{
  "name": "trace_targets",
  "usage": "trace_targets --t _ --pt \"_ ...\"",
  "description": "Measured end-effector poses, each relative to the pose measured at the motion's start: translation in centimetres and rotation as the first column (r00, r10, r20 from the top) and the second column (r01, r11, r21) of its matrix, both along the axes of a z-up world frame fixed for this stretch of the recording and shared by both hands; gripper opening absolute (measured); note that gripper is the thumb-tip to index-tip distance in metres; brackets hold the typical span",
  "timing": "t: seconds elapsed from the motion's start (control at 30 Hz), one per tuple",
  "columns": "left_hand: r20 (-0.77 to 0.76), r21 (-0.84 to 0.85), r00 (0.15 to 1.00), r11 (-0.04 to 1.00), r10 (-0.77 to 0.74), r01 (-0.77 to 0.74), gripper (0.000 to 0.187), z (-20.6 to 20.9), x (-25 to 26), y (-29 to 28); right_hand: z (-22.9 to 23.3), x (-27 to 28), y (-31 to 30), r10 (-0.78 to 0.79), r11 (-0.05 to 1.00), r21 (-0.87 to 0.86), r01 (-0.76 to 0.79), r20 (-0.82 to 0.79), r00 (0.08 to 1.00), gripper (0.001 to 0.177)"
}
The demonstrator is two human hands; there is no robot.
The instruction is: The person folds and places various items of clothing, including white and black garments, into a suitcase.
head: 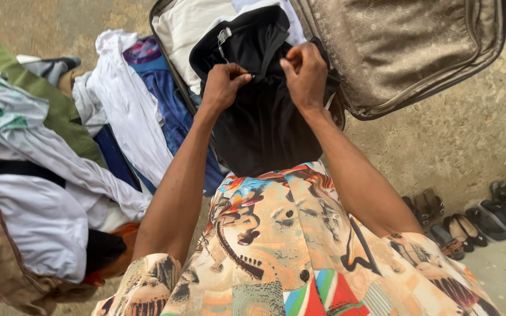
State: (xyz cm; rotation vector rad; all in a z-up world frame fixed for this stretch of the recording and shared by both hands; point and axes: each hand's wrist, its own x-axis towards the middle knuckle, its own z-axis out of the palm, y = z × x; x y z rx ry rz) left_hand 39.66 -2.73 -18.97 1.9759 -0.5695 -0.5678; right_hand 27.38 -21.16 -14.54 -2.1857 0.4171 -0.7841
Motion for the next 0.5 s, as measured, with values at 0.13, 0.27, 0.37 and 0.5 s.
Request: trace_targets --t 0.13,0.27,0.37,0.5 --pt "-0.031 -0.044 0.990 0.989 0.140 -0.141 0.020 2.2 -1.1 -0.5 0.9 3.0 1.6 -0.042 0.948 0.287 0.138 -0.317 0.948 0.036" --pt "-0.048 -0.047 0.972 0.972 0.229 -0.231 0.021 4.4 -2.7 -0.5 -0.8 5.2 1.3 0.068 0.451 0.836 0.312 -0.381 0.922 0.030" --pt "-0.046 -0.015 0.930 0.931 0.364 -0.365 0.022 5.4 -3.8 -0.4 -0.9 4.5 1.7 0.020 0.659 0.747 0.090 -0.136 0.991 0.025" --pt "-0.072 -0.140 0.860 0.849 0.505 -0.510 0.023 6.2 -6.2 0.1 2.9 2.0 2.8 0.054 0.923 0.386 0.005 -0.143 0.988 0.032"
